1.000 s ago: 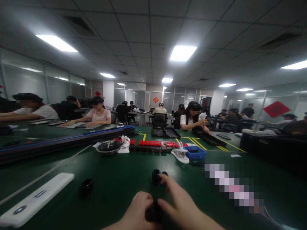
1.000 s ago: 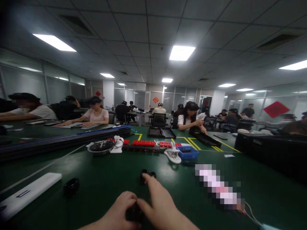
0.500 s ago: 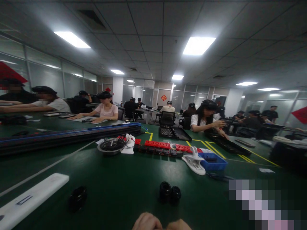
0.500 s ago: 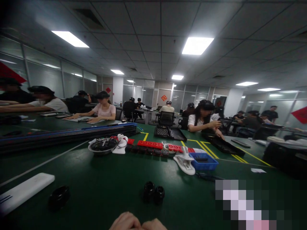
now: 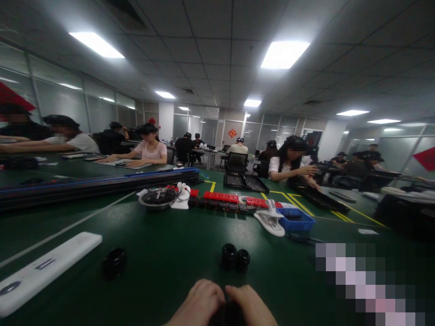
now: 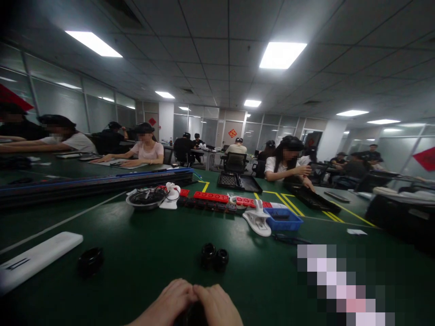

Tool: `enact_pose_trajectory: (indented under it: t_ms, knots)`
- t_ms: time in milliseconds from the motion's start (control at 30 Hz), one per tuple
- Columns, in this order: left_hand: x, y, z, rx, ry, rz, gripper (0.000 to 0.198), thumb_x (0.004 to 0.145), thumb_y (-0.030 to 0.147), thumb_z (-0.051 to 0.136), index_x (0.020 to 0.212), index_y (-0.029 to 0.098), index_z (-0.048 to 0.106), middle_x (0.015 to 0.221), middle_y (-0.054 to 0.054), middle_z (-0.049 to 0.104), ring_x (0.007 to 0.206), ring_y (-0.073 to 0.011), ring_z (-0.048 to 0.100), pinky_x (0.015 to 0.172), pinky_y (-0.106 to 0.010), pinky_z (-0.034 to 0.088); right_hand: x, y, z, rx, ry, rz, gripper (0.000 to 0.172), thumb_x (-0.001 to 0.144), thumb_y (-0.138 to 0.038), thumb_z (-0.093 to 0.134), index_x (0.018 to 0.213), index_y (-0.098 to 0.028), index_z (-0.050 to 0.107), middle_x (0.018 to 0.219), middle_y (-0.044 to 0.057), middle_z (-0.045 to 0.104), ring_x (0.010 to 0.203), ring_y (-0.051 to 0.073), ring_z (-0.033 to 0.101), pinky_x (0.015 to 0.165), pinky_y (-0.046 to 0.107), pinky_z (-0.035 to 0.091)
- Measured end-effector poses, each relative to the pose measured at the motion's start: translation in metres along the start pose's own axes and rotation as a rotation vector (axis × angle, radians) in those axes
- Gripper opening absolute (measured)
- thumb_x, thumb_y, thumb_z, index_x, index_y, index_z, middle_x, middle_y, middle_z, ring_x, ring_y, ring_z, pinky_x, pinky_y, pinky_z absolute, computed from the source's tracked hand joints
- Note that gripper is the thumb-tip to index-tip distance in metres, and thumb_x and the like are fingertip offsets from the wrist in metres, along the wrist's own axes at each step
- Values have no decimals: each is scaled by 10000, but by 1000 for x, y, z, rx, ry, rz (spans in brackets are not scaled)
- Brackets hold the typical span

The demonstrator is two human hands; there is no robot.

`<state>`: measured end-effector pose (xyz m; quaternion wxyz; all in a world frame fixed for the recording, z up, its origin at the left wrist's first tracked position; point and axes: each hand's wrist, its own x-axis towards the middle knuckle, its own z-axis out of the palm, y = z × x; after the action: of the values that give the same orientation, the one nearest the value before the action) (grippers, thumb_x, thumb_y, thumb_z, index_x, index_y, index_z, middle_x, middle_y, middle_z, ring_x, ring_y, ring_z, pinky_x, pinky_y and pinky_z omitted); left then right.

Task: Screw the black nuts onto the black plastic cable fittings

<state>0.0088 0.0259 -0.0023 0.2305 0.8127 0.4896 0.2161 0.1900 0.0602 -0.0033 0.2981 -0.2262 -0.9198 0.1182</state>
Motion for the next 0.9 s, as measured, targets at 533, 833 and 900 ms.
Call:
enact_pose_trajectory:
  t_ms: [533,833,900]
  knots:
    - [-8,7,-5,6,67,47,370,646,498,625,885,217,590,942,-41,561,892,-227,497,901,-406,349,2,-16,-13,8,57,43,493,709,-515,589,1088,-203,539,840,76,656,719,217,628,655,290,516]
    - [-12,24,-21,-9,-15,1,391,615,402,675,946,208,596,1009,-52,552,960,-248,480,954,-439,304,6,-26,-22,53,21,16,437,793,-450,531,1149,-198,495,1007,110,629,899,238,605,758,327,503]
    - [-13,24,-20,0,-2,-9,388,602,384,688,936,211,598,995,-41,552,953,-242,483,980,-453,267,4,-30,-24,58,12,39,444,744,-448,590,1098,-190,518,933,93,640,819,221,615,705,303,512]
